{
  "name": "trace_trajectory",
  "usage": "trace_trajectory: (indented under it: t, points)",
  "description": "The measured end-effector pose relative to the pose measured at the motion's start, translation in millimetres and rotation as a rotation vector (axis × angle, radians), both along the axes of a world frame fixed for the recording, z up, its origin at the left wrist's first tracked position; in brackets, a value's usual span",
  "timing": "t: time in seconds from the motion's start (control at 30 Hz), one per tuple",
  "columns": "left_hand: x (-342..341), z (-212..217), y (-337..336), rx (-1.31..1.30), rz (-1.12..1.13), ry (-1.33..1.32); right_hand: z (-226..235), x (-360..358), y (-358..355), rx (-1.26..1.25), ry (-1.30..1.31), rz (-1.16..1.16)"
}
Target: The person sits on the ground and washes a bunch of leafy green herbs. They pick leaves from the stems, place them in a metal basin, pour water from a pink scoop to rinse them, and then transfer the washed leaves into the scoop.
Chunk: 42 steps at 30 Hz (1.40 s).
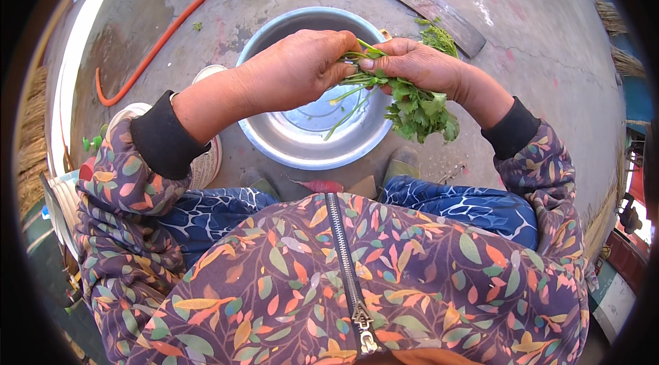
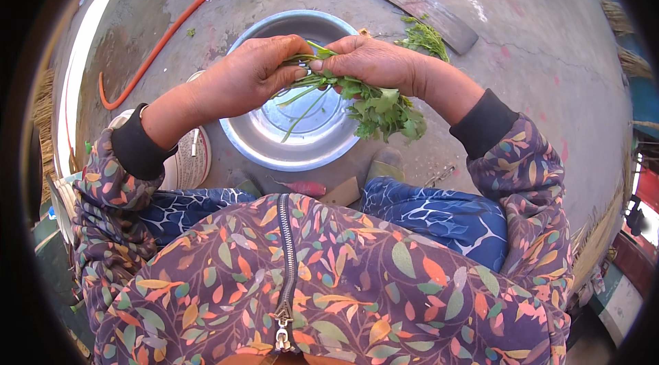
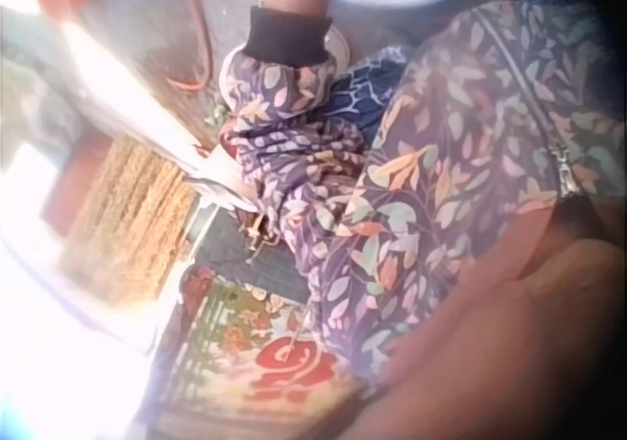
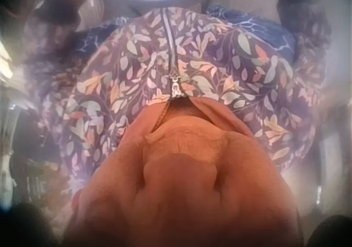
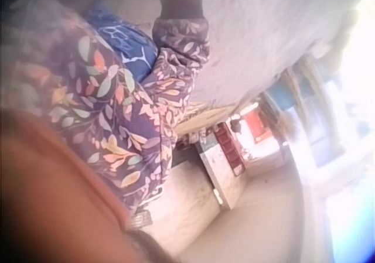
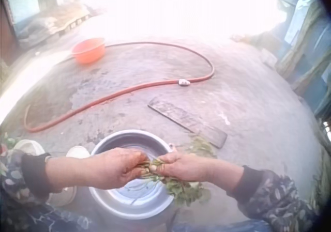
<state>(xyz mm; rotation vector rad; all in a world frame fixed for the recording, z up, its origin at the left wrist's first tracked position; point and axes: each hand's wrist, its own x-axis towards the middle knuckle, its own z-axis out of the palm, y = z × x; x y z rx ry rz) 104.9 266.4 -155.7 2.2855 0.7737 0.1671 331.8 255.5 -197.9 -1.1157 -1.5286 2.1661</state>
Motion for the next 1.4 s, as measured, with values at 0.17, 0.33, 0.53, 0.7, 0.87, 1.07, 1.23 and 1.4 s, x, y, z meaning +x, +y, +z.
trace_trajectory:
  t: [0.17,0.33,0.53,0.7,0.87,1.07,1.23,1.4]
  points:
    - [0.1,1.4,-5.8,0.310,-0.102,0.151,-0.1,0.1,-1.0,-0.188,0.041,-0.023]
    - [3.2,-2.2,-4.4,0.581,-0.210,0.245,-1.1,1.2,-2.3,-0.287,0.089,-0.070]
    - [3.7,-1.5,0.1,0.461,-0.099,0.134,6.2,1.6,-0.4,-0.131,0.089,-0.057]
    - [4.1,3.9,11.3,-0.063,0.221,-0.073,17.5,1.2,0.5,0.094,0.131,0.009]
    - [-27.0,5.5,38.8,-0.574,0.491,-0.220,19.3,-1.4,-6.2,0.169,0.023,-0.018]
    - [-22.8,18.3,22.1,-0.638,0.398,-0.165,-2.5,-0.8,-8.6,0.238,0.004,-0.085]
    - [-11.7,6.2,12.5,-0.494,0.191,-0.198,5.1,-2.0,-10.3,0.137,-0.042,-0.097]
    - [-1.8,11.9,-5.3,0.225,-0.031,0.151,-0.8,-4.6,-10.3,0.092,-0.015,-0.147]
